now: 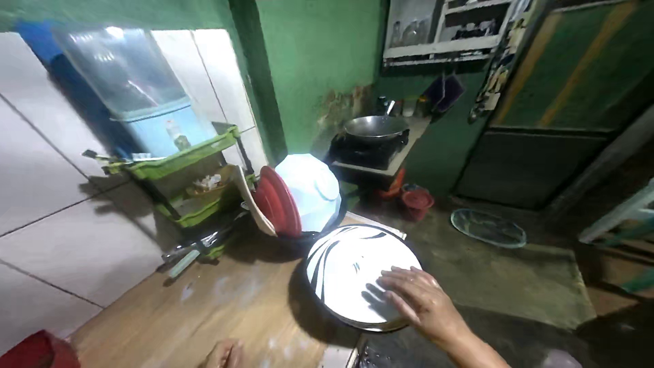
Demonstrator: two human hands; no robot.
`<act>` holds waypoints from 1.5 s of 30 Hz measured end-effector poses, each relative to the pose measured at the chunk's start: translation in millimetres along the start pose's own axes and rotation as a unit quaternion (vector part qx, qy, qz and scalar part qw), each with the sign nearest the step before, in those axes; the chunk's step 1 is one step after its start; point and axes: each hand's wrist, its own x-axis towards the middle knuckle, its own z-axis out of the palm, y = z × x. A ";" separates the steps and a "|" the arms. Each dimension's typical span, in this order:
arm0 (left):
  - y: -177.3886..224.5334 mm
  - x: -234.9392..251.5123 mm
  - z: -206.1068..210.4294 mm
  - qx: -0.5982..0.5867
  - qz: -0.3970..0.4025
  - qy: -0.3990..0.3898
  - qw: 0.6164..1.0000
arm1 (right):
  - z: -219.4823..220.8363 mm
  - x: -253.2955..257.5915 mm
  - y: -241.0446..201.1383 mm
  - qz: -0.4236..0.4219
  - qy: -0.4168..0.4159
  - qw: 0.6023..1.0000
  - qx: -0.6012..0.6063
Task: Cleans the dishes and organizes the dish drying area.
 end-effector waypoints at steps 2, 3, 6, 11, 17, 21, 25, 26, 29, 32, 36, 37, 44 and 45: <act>22.0 16.8 14.6 0.109 0.042 -0.040 0.992 | -16.4 2.4 16.6 0.091 0.023 0.994 -0.051; 32.0 23.8 18.9 0.156 0.027 -0.084 0.984 | -24.2 3.6 24.5 0.143 0.003 0.988 -0.064; 43.1 45.9 26.8 0.153 0.002 -0.127 0.980 | -35.5 7.0 46.9 0.238 -0.034 0.970 -0.045; 85.4 78.6 39.6 -0.024 0.018 -0.048 0.998 | -37.6 26.2 90.4 0.243 -0.061 0.968 0.030; 148.3 133.6 78.7 -0.194 -0.044 0.160 0.967 | -37.6 66.9 141.6 0.168 -0.160 0.962 0.145; 162.7 183.3 81.6 -0.164 -0.089 0.212 0.959 | -24.6 85.7 172.0 0.120 -0.205 0.949 0.205; 171.7 221.8 75.8 -0.130 -0.118 0.208 0.962 | -8.9 102.5 181.6 0.080 -0.244 0.935 0.243; 170.5 228.1 77.1 -0.114 -0.129 0.203 0.964 | -4.9 104.0 180.7 0.071 -0.257 0.929 0.255; 177.2 233.1 88.1 -0.041 -0.173 0.211 0.961 | 2.0 103.7 170.0 0.044 -0.294 0.912 0.281; 205.8 224.4 84.2 0.065 -0.184 0.204 0.959 | 6.0 98.8 166.4 -0.012 -0.294 0.921 0.256; 228.1 207.0 80.8 0.139 -0.127 0.229 0.955 | 9.6 101.4 175.5 0.004 -0.284 0.915 0.288; 229.9 202.9 82.5 0.151 -0.119 0.220 0.956 | 10.1 103.2 176.5 0.010 -0.284 0.913 0.293; 204.1 209.6 94.2 0.114 -0.191 0.142 0.965 | 2.6 105.6 165.3 -0.003 -0.292 0.921 0.258; 205.4 208.1 92.5 0.104 -0.178 0.139 0.969 | 2.9 103.8 165.3 -0.002 -0.291 0.920 0.261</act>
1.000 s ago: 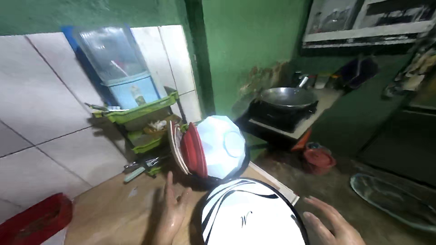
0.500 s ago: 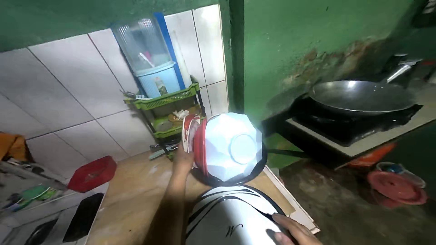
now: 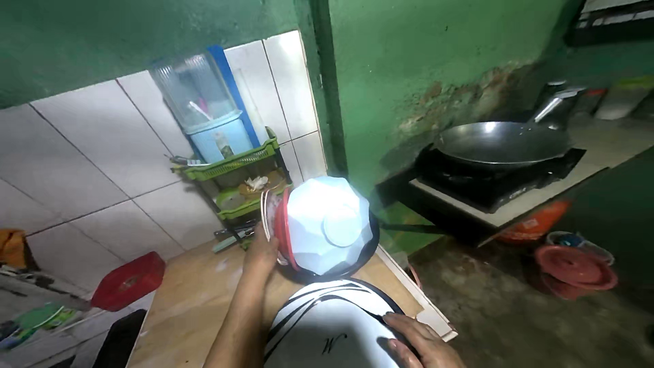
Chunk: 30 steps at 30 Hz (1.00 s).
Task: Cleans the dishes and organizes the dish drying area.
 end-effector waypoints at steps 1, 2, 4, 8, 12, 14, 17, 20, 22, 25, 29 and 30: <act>-2.2 -0.1 -1.3 -0.027 0.021 -0.007 0.999 | 1.2 -1.1 0.6 0.000 0.002 1.000 0.005; -7.6 0.8 -1.7 -0.074 0.043 -0.020 0.996 | 2.1 -2.6 1.5 0.001 0.003 1.000 0.015; -18.6 0.0 -4.4 -0.132 0.062 -0.038 0.989 | 2.3 -6.5 4.5 0.007 0.007 0.999 0.035; -33.9 -61.6 -33.5 0.001 0.005 -0.064 0.998 | -0.2 -16.2 16.7 0.016 0.039 0.999 0.034; -96.6 -134.9 -28.7 -0.019 -0.073 -0.143 0.987 | -4.9 -21.8 17.4 0.044 0.029 0.998 -0.020; -108.9 -170.1 -20.9 -0.127 -0.124 -0.172 0.969 | 0.2 -27.2 14.6 0.059 0.042 0.994 -0.087; -98.4 -196.1 -15.4 -0.175 -0.153 -0.189 0.954 | -5.5 -32.2 -8.8 0.152 -0.026 0.982 -0.112; -101.3 -197.5 -8.8 -0.162 -0.137 -0.177 0.961 | -3.0 -36.4 -34.3 0.236 -0.078 0.961 -0.125; -93.6 -195.0 -12.2 -0.161 -0.137 -0.180 0.961 | 2.8 -39.1 -49.7 0.266 -0.081 0.950 -0.140; -104.1 -193.3 -10.2 -0.168 -0.097 -0.168 0.967 | 8.8 -40.7 -58.5 0.294 -0.067 0.940 -0.159; -90.1 -201.3 -23.3 -0.254 -0.170 -0.185 0.934 | 16.0 -39.1 -59.0 0.300 -0.094 0.935 -0.162; -85.0 -200.1 -25.3 -0.287 -0.185 -0.190 0.920 | 17.4 -36.7 -62.8 0.310 -0.118 0.928 -0.172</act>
